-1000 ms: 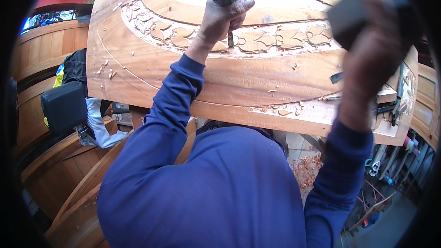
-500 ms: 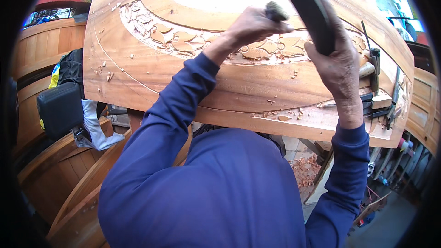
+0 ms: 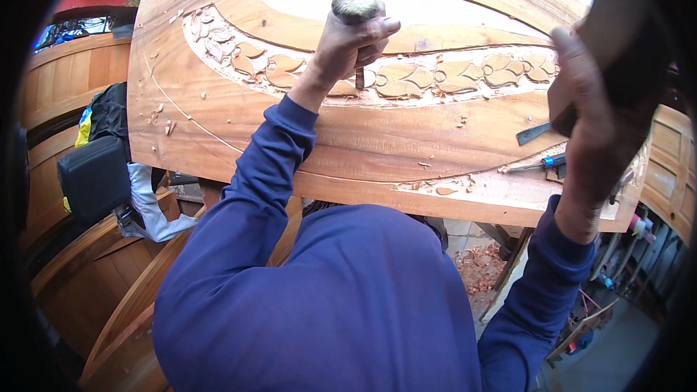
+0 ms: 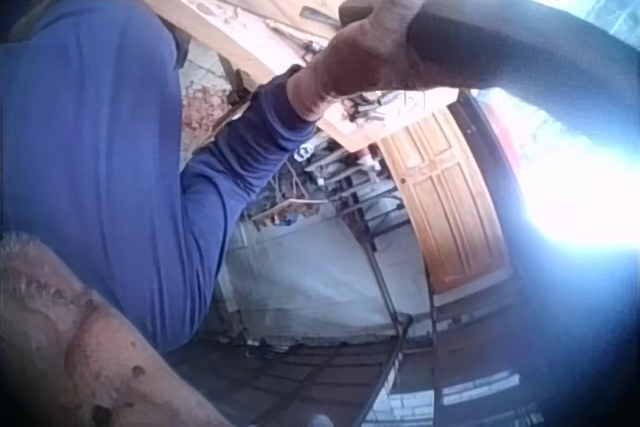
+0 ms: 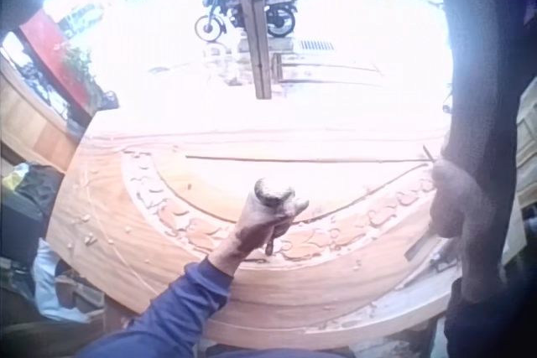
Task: The person carves decorative patterns into a wooden panel using a chisel and a wooden mallet. They strike the chisel with the mallet to remove wood along a curved guide line and refine the carved floral designs.
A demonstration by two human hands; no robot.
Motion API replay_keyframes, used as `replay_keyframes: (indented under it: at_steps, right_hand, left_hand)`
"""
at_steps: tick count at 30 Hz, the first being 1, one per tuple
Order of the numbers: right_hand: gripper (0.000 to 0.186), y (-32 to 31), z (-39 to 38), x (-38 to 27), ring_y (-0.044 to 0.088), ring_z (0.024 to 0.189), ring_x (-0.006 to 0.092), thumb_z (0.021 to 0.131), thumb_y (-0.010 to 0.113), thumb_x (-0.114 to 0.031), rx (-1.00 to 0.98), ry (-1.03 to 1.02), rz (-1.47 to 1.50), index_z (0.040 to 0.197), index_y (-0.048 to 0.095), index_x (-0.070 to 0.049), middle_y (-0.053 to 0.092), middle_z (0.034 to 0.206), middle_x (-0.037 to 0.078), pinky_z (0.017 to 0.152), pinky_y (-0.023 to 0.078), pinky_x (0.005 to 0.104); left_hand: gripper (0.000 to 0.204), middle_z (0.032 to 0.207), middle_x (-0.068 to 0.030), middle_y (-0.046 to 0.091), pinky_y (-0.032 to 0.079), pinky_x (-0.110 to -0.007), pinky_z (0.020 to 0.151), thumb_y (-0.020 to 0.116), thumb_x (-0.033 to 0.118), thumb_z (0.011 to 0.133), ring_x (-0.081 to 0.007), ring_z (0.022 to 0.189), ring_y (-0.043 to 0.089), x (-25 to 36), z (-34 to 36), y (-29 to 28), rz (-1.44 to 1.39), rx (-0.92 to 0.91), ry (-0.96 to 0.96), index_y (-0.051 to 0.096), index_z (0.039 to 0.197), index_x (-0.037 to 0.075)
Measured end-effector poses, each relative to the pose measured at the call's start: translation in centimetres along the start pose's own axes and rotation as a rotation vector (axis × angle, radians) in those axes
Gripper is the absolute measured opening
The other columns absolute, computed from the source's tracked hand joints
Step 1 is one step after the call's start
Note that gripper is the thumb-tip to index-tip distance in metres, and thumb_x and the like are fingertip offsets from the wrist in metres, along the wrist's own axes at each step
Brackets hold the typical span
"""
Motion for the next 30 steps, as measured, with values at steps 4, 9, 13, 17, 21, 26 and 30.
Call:
replay_keyframes:
  at_steps: [4, 9, 13, 17, 21, 26, 30]
  right_hand:
    - [0.057, 3.0, -0.1, 1.0, 0.071, 0.098, 0.0228, 0.089, 0.074, -0.009, 0.005, -0.168, 0.254, 0.143, 0.058, -0.003, 0.071, 0.112, 0.013, 0.085, 0.058, 0.0344]
    - [0.091, 8.7, -2.0, -1.6, 0.074, 0.102, 0.0285, 0.081, 0.067, 0.010, -0.518, -0.228, -0.338, 0.156, 0.045, -0.035, 0.070, 0.121, 0.013, 0.088, 0.064, 0.0418]
    - [0.086, 10.2, -4.4, -1.0, 0.073, 0.110, 0.0265, 0.077, 0.077, 0.005, -0.535, -0.243, -0.427, 0.154, 0.050, -0.019, 0.069, 0.133, 0.011, 0.091, 0.061, 0.0360]
    - [0.086, 9.0, -5.9, 0.4, 0.068, 0.121, 0.0301, 0.076, 0.079, 0.005, -0.389, -0.109, -0.296, 0.155, 0.049, -0.012, 0.064, 0.143, 0.013, 0.100, 0.057, 0.0387]
    - [0.087, 5.6, -13.9, 5.6, 0.057, 0.125, 0.0222, 0.083, 0.080, 0.003, -0.242, 0.329, 0.036, 0.158, 0.037, -0.002, 0.055, 0.142, 0.016, 0.102, 0.048, 0.0347]
    - [0.067, 4.8, -23.7, 7.8, 0.063, 0.082, 0.0135, 0.081, 0.081, -0.001, -0.039, 0.778, 0.261, 0.139, 0.047, -0.003, 0.064, 0.094, 0.005, 0.074, 0.053, 0.0285]
    - [0.068, 5.7, -26.0, 9.1, 0.065, 0.084, 0.0160, 0.078, 0.081, -0.003, -0.015, 0.831, 0.449, 0.138, 0.047, -0.003, 0.066, 0.096, 0.007, 0.078, 0.054, 0.0313]
  left_hand:
    - [0.022, 0.057, 0.0052, 0.047, 0.024, -0.023, 0.039, 0.079, 0.007, 0.090, -0.0036, 0.043, 0.038, 0.5, -1.0, 0.9, 0.110, 0.021, 0.074, 0.061, 0.078, 0.006]
    - [0.027, 0.060, 0.0038, 0.054, 0.034, -0.025, 0.046, 0.084, 0.013, 0.088, -0.0041, 0.049, 0.045, 0.9, -1.2, 1.3, 0.450, 0.004, 0.098, 0.061, 0.076, 0.007]
    - [0.018, 0.072, 0.0014, 0.063, 0.042, -0.025, 0.051, 0.085, 0.012, 0.086, -0.0056, 0.059, 0.053, -0.4, -0.9, 0.8, 0.181, 0.000, -0.070, 0.071, 0.095, 0.005]
    - [0.019, 0.066, 0.0031, 0.059, 0.040, -0.021, 0.047, 0.076, 0.023, 0.094, -0.0039, 0.054, 0.053, -0.1, -1.6, 0.1, 0.407, -0.036, -0.118, 0.072, 0.091, 0.005]
    - [0.026, 0.055, 0.0040, 0.043, 0.029, -0.023, 0.036, 0.062, 0.026, 0.101, -0.0056, 0.041, 0.036, 3.0, -5.6, -8.7, -0.332, 0.198, 0.307, 0.061, 0.079, 0.012]
    - [0.013, 0.057, 0.0046, 0.047, 0.031, -0.022, 0.036, 0.062, 0.013, 0.099, -0.0025, 0.040, 0.033, 8.1, -12.2, -8.2, -0.055, 0.412, 0.129, 0.066, 0.088, 0.007]
    - [0.052, 0.078, -0.0067, 0.075, 0.054, -0.029, 0.058, 0.081, 0.025, 0.092, -0.0134, 0.058, 0.067, 5.1, -12.3, -0.8, 1.095, 0.133, -0.028, 0.066, 0.137, 0.003]
Point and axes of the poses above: each hand's wrist, its own z-axis towards the middle knuckle, its own y-axis out of the palm, x = y × z, the point moved 8 cm from there along z, towards the middle knuckle
